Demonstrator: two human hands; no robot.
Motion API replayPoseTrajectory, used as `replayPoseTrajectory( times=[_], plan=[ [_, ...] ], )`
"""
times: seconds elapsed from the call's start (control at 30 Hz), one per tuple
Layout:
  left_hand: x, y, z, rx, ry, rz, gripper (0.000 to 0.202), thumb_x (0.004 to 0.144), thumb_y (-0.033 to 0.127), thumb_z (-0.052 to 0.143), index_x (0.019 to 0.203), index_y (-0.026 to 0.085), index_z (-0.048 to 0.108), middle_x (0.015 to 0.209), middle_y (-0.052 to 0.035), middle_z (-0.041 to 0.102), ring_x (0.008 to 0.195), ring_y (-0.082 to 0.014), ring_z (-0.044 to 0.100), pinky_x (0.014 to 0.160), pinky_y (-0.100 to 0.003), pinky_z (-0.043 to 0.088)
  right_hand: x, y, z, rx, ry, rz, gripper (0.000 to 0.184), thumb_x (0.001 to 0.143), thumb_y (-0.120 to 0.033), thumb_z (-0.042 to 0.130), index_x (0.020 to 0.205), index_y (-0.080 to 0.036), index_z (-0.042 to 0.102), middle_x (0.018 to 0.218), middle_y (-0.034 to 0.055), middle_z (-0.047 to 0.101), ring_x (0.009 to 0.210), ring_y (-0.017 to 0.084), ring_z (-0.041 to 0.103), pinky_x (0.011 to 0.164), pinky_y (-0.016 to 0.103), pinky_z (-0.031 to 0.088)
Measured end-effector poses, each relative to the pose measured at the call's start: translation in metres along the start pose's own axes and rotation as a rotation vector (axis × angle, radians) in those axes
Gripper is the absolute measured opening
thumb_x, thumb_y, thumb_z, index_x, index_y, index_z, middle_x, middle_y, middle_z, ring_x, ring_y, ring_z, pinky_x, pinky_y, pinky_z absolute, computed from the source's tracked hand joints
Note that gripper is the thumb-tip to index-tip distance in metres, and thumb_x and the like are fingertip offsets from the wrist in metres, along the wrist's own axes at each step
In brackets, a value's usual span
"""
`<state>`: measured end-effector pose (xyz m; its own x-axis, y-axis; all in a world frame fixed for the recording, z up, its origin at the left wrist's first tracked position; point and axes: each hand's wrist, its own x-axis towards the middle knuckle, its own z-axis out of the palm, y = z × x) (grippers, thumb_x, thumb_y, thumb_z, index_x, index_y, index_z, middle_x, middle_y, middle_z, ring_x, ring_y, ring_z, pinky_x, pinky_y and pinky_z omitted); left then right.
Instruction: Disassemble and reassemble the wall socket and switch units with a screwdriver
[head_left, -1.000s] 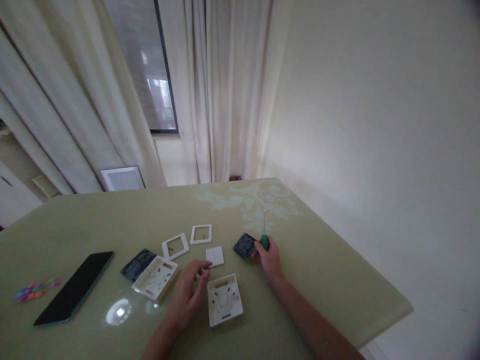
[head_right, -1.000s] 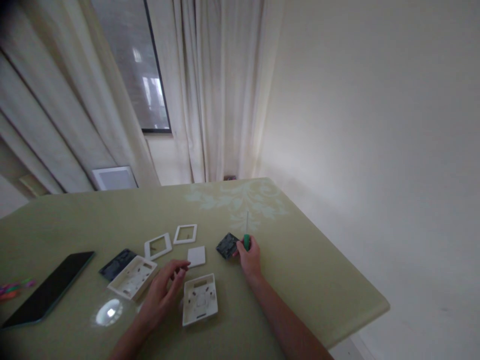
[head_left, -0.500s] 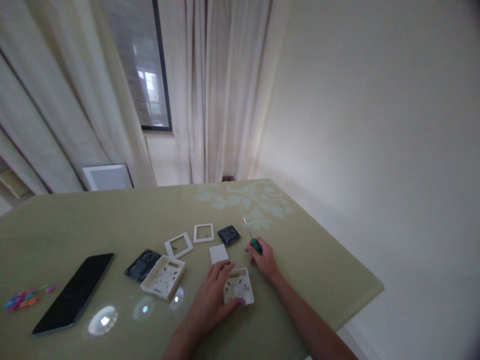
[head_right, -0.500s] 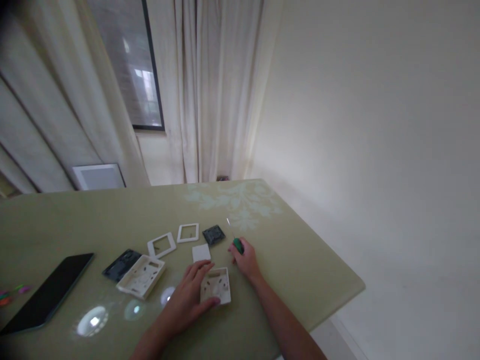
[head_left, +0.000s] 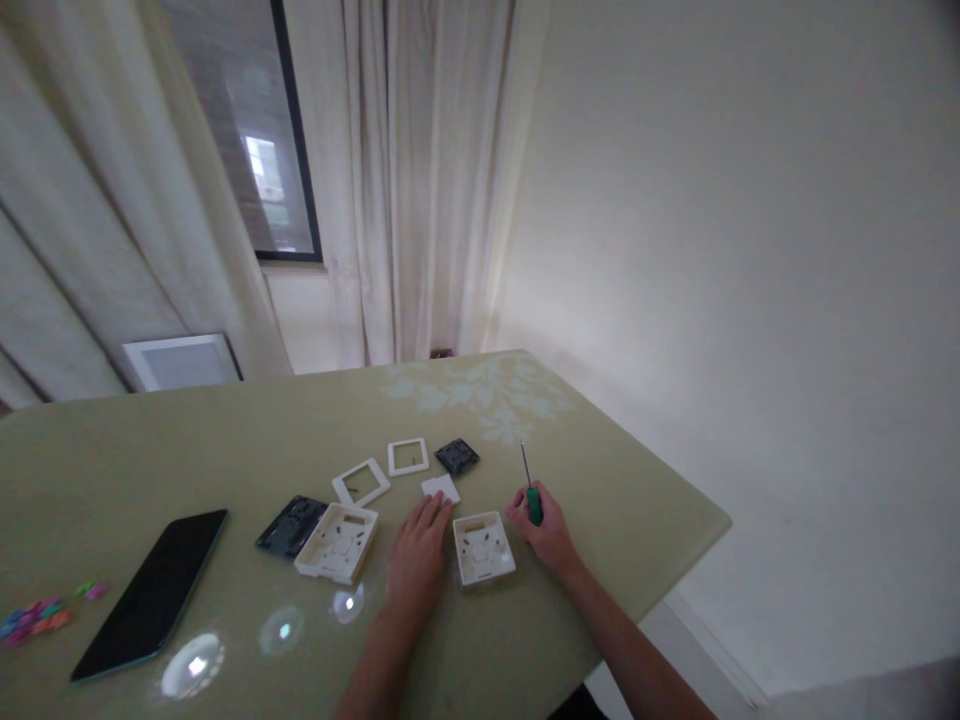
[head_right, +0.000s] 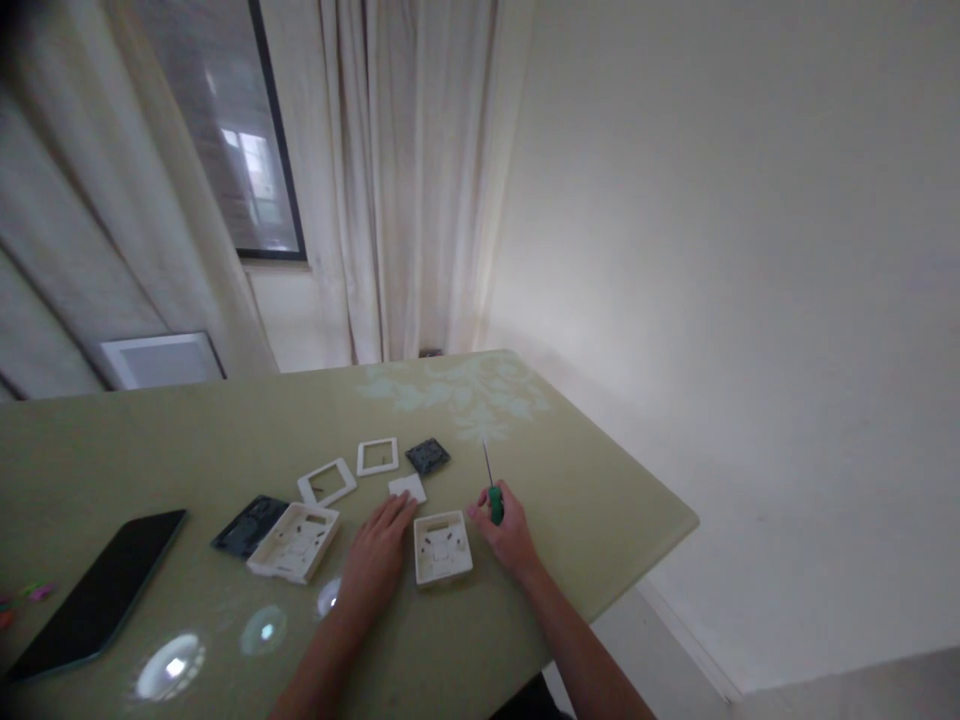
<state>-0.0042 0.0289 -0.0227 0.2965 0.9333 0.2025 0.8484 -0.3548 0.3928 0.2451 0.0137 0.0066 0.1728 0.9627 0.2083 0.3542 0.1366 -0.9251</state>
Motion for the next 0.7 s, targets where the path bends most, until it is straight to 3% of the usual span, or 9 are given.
replayPoseTrajectory(
  times=[0.23, 0.4, 0.57, 0.7],
  plan=[
    [-0.004, 0.007, 0.001, 0.089, 0.012, -0.014, 0.064, 0.097, -0.004, 0.041, 0.15, 0.018, 0.068, 0.162, -0.0127, 0.063, 0.151, -0.03, 0.056, 0.123, -0.047, 0.049, 0.003, -0.004, 0.001, -0.074, -0.075, -0.044, 0.029, 0.078, -0.045, 0.083, 0.086, -0.022, 0.068, 0.074, -0.0033, 0.059, 0.065, 0.015, 0.05, 0.065, 0.029, 0.042],
    [-0.009, 0.011, 0.004, 0.118, 0.028, 0.003, 0.071, 0.096, -0.005, 0.04, 0.162, 0.018, 0.056, 0.174, -0.0111, 0.047, 0.16, -0.0326, 0.046, 0.124, -0.049, 0.047, 0.0, -0.005, 0.001, -0.117, -0.089, -0.045, 0.023, 0.083, -0.041, 0.079, 0.088, -0.022, 0.066, 0.081, -0.0012, 0.068, 0.071, 0.015, 0.056, 0.07, 0.029, 0.045],
    [-0.01, 0.009, 0.009, 0.119, 0.022, 0.047, 0.068, 0.096, -0.006, 0.039, 0.156, 0.016, 0.063, 0.169, -0.0099, 0.054, 0.16, -0.0318, 0.047, 0.129, -0.048, 0.043, -0.001, 0.001, 0.002, -0.154, -0.112, -0.033, 0.03, 0.08, -0.04, 0.088, 0.091, -0.02, 0.068, 0.079, -0.0033, 0.067, 0.067, 0.013, 0.055, 0.065, 0.027, 0.045],
    [-0.008, 0.006, 0.014, 0.116, 0.043, 0.062, 0.071, 0.092, -0.009, 0.036, 0.154, 0.012, 0.064, 0.166, -0.012, 0.058, 0.158, -0.0311, 0.05, 0.127, -0.046, 0.047, 0.002, 0.011, 0.003, -0.183, -0.093, -0.032, 0.027, 0.094, -0.04, 0.082, 0.093, -0.018, 0.068, 0.081, -0.0025, 0.067, 0.071, 0.014, 0.062, 0.069, 0.029, 0.054]
  ],
)
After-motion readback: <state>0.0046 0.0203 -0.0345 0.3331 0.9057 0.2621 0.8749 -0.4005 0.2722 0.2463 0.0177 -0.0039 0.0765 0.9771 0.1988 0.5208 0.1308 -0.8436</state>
